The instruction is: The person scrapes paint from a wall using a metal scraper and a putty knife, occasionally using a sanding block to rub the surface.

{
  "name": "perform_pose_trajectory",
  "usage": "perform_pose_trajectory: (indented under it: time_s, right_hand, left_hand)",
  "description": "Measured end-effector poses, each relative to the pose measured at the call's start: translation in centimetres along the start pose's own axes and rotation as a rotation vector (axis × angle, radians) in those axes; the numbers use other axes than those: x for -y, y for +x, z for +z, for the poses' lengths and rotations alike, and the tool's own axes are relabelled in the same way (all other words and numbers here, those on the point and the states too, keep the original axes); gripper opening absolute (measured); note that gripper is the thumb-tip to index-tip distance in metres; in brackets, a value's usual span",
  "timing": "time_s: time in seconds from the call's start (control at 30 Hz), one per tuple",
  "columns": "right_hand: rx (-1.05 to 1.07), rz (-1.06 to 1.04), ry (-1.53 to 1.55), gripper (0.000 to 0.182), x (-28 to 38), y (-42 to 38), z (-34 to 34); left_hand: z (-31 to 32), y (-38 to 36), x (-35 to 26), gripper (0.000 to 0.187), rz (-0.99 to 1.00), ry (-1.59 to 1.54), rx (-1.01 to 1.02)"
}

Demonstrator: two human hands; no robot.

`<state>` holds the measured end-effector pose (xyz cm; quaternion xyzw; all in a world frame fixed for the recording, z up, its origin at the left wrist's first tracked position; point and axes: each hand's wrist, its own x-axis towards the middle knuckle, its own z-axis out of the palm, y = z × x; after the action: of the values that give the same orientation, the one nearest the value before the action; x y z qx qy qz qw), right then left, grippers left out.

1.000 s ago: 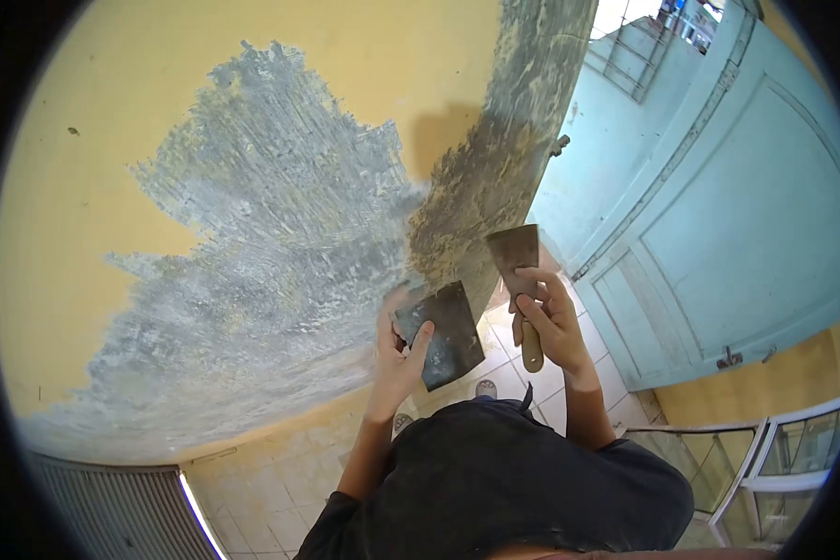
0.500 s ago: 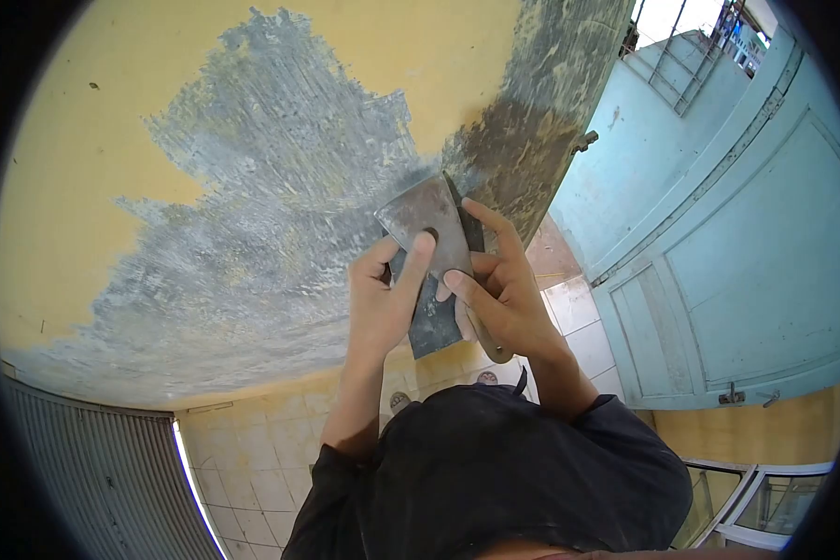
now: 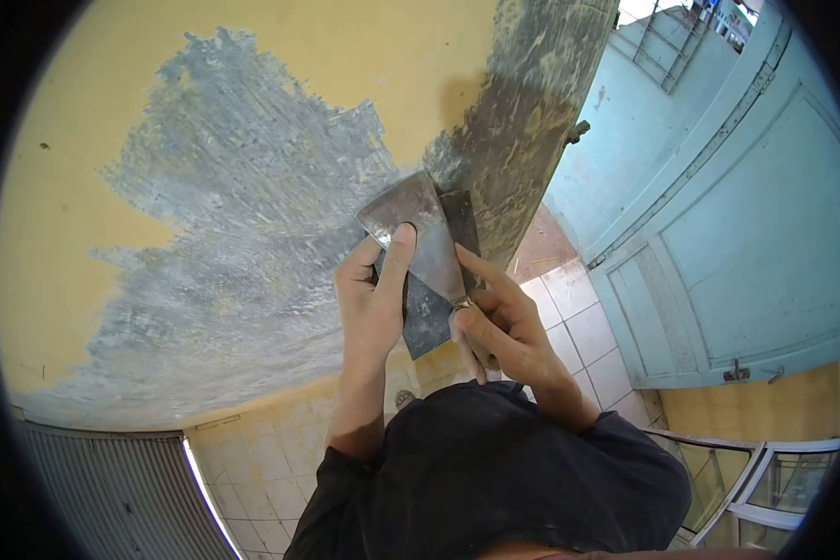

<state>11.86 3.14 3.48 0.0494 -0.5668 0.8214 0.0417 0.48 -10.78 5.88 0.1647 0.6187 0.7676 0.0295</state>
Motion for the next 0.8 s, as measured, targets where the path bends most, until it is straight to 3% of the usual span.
perform_pose_trajectory:
  time_s: [0.17,0.33,0.8]
  right_hand:
    - [-0.114,0.028,-0.176,0.062,-1.6,-0.5,0.6]
    - [-0.279,-0.192,-0.429,0.058,-3.6,0.0,1.2]
    - [-0.32,-0.398,-0.693,0.051,-3.5,0.7,0.3]
  left_hand:
    - [-0.2,0.5,1.2,0.027,0.031,0.027,-0.023]
    - [-1.4,0.9,3.0,0.024,0.061,0.063,-0.006]
    - [-0.1,0.6,2.7,0.023,0.068,-0.029,-0.019]
